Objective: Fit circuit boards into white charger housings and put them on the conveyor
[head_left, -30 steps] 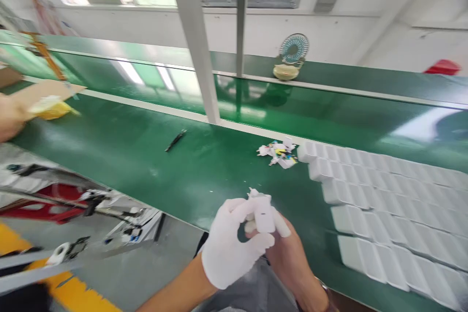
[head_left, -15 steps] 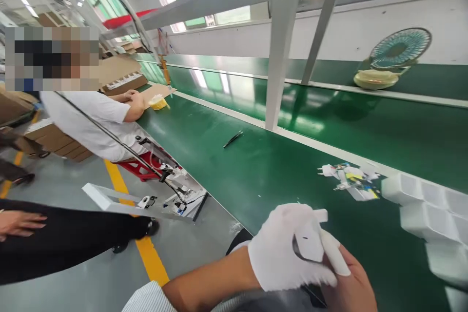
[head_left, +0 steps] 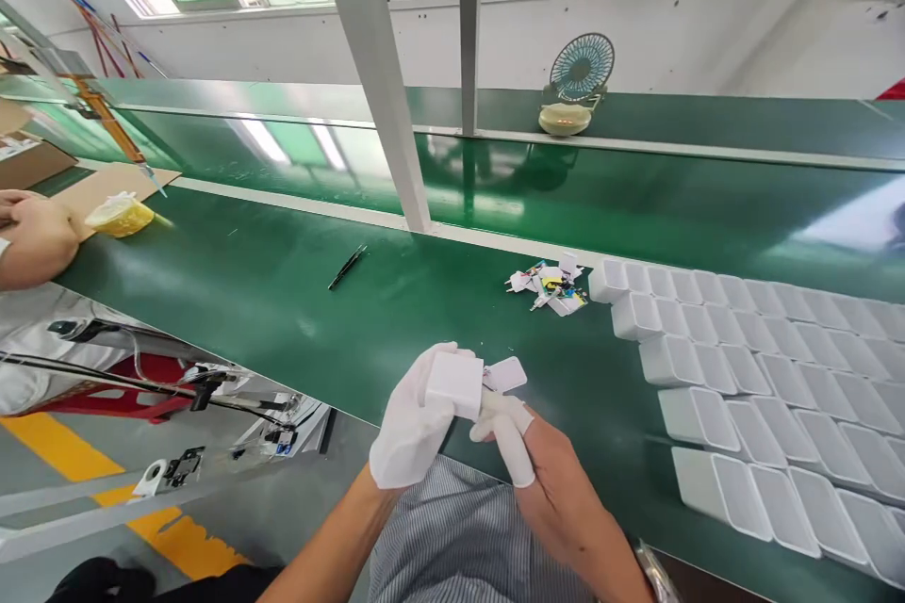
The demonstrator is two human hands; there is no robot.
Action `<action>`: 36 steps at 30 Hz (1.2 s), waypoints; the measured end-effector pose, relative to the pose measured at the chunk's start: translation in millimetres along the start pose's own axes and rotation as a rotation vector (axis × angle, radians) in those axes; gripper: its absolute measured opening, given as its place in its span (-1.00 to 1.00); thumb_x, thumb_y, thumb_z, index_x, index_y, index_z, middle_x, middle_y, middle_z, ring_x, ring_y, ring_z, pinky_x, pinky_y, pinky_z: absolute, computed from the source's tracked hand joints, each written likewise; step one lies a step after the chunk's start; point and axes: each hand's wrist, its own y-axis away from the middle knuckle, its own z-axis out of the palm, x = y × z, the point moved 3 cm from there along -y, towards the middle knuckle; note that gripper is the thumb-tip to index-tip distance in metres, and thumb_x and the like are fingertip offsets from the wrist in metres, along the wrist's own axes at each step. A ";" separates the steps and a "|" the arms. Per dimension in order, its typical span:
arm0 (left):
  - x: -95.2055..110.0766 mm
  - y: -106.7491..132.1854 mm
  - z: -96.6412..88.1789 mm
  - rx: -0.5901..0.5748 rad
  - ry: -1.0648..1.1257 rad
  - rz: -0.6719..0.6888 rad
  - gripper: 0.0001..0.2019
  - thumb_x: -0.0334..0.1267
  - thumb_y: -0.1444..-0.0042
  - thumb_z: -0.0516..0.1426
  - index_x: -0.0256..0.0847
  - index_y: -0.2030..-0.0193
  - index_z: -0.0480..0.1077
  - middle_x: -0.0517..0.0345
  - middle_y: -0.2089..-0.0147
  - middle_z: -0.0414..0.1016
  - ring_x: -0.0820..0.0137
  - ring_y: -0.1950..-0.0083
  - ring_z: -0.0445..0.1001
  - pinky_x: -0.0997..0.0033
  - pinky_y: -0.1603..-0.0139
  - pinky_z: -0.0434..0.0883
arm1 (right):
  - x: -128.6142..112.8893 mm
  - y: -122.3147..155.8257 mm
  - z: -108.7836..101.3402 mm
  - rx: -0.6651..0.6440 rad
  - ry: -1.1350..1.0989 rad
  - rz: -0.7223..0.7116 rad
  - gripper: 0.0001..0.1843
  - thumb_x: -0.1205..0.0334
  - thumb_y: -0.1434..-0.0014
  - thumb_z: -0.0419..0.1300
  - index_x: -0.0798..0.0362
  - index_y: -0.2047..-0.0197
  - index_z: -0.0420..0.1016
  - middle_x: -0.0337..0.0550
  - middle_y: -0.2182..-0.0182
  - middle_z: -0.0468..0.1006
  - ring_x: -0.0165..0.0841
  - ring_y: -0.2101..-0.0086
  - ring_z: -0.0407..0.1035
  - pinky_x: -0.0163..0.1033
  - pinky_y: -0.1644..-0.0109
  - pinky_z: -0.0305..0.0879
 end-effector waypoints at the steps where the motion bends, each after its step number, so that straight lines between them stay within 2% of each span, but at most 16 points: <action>1: 0.2 0.1 0.2 -0.003 0.013 -0.014 -0.28 0.00 0.04 0.40 -0.18 -0.23 0.33 -0.16 -0.24 0.40 0.04 -0.17 0.45 0.05 -0.16 0.42 | -2.5 -0.4 0.2 -0.018 0.000 -0.001 -0.61 0.17 -0.44 0.02 -0.19 -0.27 0.42 -0.10 -0.09 0.53 -0.19 0.04 0.41 -0.14 -0.04 0.30; 4: -0.1 1.3 0.3 -0.014 0.033 -0.048 -0.28 0.02 0.01 0.37 -0.16 -0.26 0.31 -0.15 -0.26 0.39 0.05 -0.17 0.45 0.01 -0.21 0.38 | -6.7 -1.6 1.9 -0.049 -0.123 0.028 -0.64 0.13 -0.47 -0.02 -0.14 -0.17 0.50 -0.09 0.04 0.59 -0.25 0.17 0.45 -0.15 0.04 0.34; 6: -1.7 1.8 -0.3 -0.022 0.048 -0.066 -0.30 0.06 -0.04 0.32 -0.13 -0.28 0.29 -0.13 -0.26 0.38 0.06 -0.18 0.45 -0.04 -0.25 0.35 | -7.6 -2.2 4.3 -0.049 -0.339 0.077 -0.62 0.09 -0.48 -0.05 -0.09 -0.14 0.52 -0.08 0.12 0.61 -0.27 0.24 0.48 -0.14 0.08 0.38; 9: -4.9 2.0 -1.6 -0.030 0.056 -0.083 -0.33 0.12 -0.09 0.25 -0.07 -0.29 0.27 -0.10 -0.28 0.37 0.06 -0.19 0.46 -0.09 -0.27 0.34 | -9.2 -2.2 8.3 -0.018 -0.693 0.131 -0.60 0.02 -0.48 -0.05 -0.06 -0.19 0.47 -0.05 0.16 0.61 -0.27 0.31 0.52 -0.09 0.16 0.44; 11: -6.8 2.3 -2.6 -0.034 0.042 -0.085 -0.34 0.15 -0.10 0.22 -0.06 -0.29 0.27 -0.09 -0.28 0.38 0.05 -0.21 0.45 -0.11 -0.28 0.33 | -11.4 -0.7 9.6 -0.002 -0.763 0.131 -0.59 0.00 -0.47 -0.03 -0.09 -0.25 0.41 -0.06 0.14 0.61 -0.27 0.32 0.53 -0.06 0.17 0.45; 13: -8.6 2.7 -3.7 -0.031 0.036 -0.088 -0.33 0.16 -0.10 0.21 -0.06 -0.29 0.26 -0.08 -0.28 0.39 0.05 -0.26 0.42 -0.12 -0.32 0.30 | -13.3 2.8 10.1 -0.005 -0.674 0.112 -0.58 0.01 -0.48 -0.05 -0.13 -0.27 0.39 -0.08 0.13 0.61 -0.28 0.31 0.52 -0.05 0.13 0.45; 15: -10.3 3.3 -4.8 -0.022 0.032 -0.095 -0.32 0.19 -0.10 0.20 -0.05 -0.30 0.25 -0.07 -0.29 0.38 0.04 -0.29 0.39 -0.13 -0.33 0.29 | -12.6 8.5 10.6 0.000 -0.482 0.098 -0.61 0.02 -0.47 -0.04 -0.15 -0.19 0.48 -0.10 0.13 0.62 -0.27 0.26 0.50 -0.06 0.05 0.42; 19: -13.3 4.1 -4.9 -0.010 0.006 -0.102 -0.28 0.24 -0.10 0.16 -0.06 -0.32 0.22 -0.10 -0.34 0.33 -0.02 -0.31 0.36 -0.17 -0.27 0.34 | -5.1 19.9 13.8 0.082 -0.083 0.088 -0.71 0.06 -0.38 0.11 -0.14 -0.03 0.60 -0.07 0.16 0.61 -0.18 0.17 0.43 -0.07 0.00 0.35; 22: -14.5 3.6 -3.9 -0.005 0.025 -0.087 -0.28 0.23 -0.11 0.16 -0.09 -0.32 0.24 -0.12 -0.33 0.35 -0.02 -0.32 0.36 -0.14 -0.27 0.35 | -4.1 20.9 17.8 0.079 0.008 0.063 -0.79 0.11 -0.32 0.17 -0.11 0.08 0.63 -0.07 0.32 0.58 -0.21 0.33 0.37 -0.12 0.15 0.32; 25: -13.9 2.0 -3.6 -0.014 0.059 -0.064 -0.33 0.18 -0.12 0.18 -0.09 -0.30 0.27 -0.09 -0.31 0.38 0.02 -0.29 0.40 -0.09 -0.30 0.34 | -5.7 17.4 17.0 0.055 -0.033 0.061 -0.85 0.13 -0.26 0.25 -0.11 0.17 0.65 -0.10 0.39 0.56 -0.26 0.42 0.30 -0.18 0.25 0.28; 28: -8.9 1.5 -3.1 -0.021 0.023 -0.020 -0.31 0.18 -0.11 0.22 -0.12 -0.30 0.27 -0.12 -0.30 0.40 0.02 -0.26 0.43 -0.10 -0.29 0.35 | -0.8 13.8 15.0 0.002 -0.176 0.104 -0.84 0.11 -0.26 0.28 -0.13 0.13 0.67 -0.12 0.33 0.58 -0.27 0.35 0.35 -0.16 0.14 0.33; 30: -3.6 3.4 -1.2 0.019 -0.112 0.016 -0.26 0.16 -0.07 0.26 -0.13 -0.32 0.24 -0.16 -0.31 0.39 -0.02 -0.26 0.43 -0.09 -0.27 0.38 | 6.6 10.7 15.6 -0.001 -0.387 0.125 -0.75 0.06 -0.33 0.21 -0.13 0.00 0.63 -0.12 0.24 0.61 -0.26 0.28 0.41 -0.09 -0.01 0.35; 33: 4.6 10.6 6.7 0.163 -0.523 0.072 -0.19 -0.06 0.03 0.37 -0.10 -0.36 0.21 -0.13 -0.34 0.37 -0.04 -0.32 0.38 -0.06 -0.27 0.39 | 19.9 4.4 19.5 0.104 -0.838 0.176 -0.58 -0.04 -0.40 0.09 -0.11 -0.22 0.48 -0.05 0.09 0.61 -0.21 0.20 0.48 0.00 0.00 0.40; 36: 10.1 18.7 21.3 0.268 -0.909 0.161 -0.11 -0.23 0.11 0.40 -0.07 -0.39 0.17 -0.08 -0.31 0.41 -0.03 -0.33 0.38 -0.10 -0.29 0.38 | 27.9 0.0 26.7 0.160 -1.133 0.307 -0.53 -0.09 -0.37 0.12 -0.07 -0.23 0.47 -0.03 0.06 0.61 -0.21 0.18 0.48 -0.08 0.12 0.44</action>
